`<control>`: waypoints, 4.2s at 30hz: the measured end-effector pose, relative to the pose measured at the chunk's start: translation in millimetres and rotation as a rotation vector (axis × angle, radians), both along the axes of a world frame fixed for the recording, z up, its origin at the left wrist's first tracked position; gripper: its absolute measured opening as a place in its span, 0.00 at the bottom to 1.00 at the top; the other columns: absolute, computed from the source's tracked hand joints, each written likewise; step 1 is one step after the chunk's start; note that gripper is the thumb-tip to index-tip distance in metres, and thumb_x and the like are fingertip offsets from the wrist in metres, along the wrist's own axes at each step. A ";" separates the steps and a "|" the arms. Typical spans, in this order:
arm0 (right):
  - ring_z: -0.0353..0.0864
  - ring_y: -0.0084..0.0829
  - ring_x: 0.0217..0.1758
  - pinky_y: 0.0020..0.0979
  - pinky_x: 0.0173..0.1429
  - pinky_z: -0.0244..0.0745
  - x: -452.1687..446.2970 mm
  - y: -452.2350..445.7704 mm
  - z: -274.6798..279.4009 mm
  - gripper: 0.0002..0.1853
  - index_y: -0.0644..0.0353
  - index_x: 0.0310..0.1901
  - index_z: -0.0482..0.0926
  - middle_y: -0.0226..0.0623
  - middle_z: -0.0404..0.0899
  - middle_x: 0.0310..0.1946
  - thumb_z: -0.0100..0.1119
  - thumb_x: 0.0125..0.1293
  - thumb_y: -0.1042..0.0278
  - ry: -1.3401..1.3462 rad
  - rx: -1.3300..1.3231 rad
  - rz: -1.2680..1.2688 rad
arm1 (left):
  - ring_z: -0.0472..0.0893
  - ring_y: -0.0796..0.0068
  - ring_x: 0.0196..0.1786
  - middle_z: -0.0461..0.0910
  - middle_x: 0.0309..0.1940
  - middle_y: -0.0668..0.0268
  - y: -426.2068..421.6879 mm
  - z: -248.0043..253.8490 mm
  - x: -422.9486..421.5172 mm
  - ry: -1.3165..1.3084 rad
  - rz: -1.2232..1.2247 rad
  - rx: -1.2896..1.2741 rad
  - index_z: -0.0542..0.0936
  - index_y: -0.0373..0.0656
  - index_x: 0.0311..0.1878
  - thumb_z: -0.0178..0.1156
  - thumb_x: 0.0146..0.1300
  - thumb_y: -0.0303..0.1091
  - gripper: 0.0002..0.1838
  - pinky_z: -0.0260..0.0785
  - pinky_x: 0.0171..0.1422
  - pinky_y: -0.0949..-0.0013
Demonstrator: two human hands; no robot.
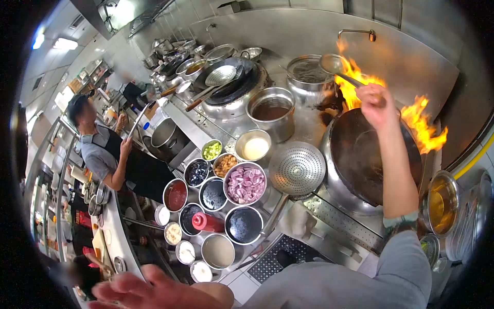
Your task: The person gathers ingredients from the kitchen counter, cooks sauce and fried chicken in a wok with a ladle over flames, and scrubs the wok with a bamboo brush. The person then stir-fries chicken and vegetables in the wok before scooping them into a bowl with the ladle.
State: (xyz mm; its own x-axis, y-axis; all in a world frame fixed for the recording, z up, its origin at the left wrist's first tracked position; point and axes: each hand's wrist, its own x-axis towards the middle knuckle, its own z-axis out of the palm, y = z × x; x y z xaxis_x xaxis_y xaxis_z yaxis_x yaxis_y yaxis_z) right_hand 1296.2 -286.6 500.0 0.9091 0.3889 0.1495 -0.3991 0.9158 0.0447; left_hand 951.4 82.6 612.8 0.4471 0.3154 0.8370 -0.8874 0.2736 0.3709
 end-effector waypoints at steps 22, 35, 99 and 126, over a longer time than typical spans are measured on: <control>0.85 0.30 0.36 0.28 0.29 0.80 -320.6 38.1 -57.7 0.21 0.67 0.55 0.73 0.41 0.83 0.38 0.60 0.68 0.60 0.066 -1.341 -0.115 | 0.76 0.63 0.52 0.76 0.49 0.63 -202.6 -199.4 153.2 1.500 -1.433 0.117 0.71 0.47 0.51 0.57 0.64 0.64 0.29 0.66 0.62 0.50; 0.74 0.59 0.52 0.48 0.61 0.69 -468.0 -59.1 -232.5 0.38 0.70 0.65 0.62 0.57 0.73 0.47 0.63 0.51 0.67 0.596 -2.855 -0.128 | 0.86 0.57 0.37 0.85 0.38 0.54 -169.6 -233.6 287.8 0.460 -0.380 2.167 0.82 0.35 0.39 0.62 0.63 0.40 0.15 0.80 0.39 0.58; 0.86 0.46 0.45 0.43 0.47 0.80 -222.1 -103.2 -48.9 0.10 0.62 0.38 0.85 0.51 0.85 0.39 0.58 0.55 0.71 -0.415 -3.095 -0.144 | 0.84 0.56 0.51 0.84 0.44 0.52 -213.0 -85.7 211.1 0.542 0.467 2.167 0.86 0.45 0.42 0.61 0.63 0.51 0.19 0.76 0.54 0.56; 0.76 0.21 0.19 0.24 0.19 0.69 -277.8 -200.8 -32.5 0.26 0.54 0.65 0.73 0.30 0.80 0.27 0.61 0.67 0.58 0.195 -1.961 -0.571 | 0.59 0.88 0.14 0.63 0.18 0.78 -132.9 -178.0 148.6 1.591 -0.998 0.617 0.72 0.49 0.34 0.61 0.68 0.35 0.08 0.54 0.19 0.80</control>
State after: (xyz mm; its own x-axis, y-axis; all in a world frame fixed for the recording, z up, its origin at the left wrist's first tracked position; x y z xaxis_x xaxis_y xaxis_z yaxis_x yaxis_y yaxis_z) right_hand 1018.4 -487.4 467.5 0.9092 -0.3988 -0.1197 -0.2230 -0.2237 -0.9488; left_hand 1100.0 -50.3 434.7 0.5759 -0.6047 -0.5501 0.6455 -0.0766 0.7599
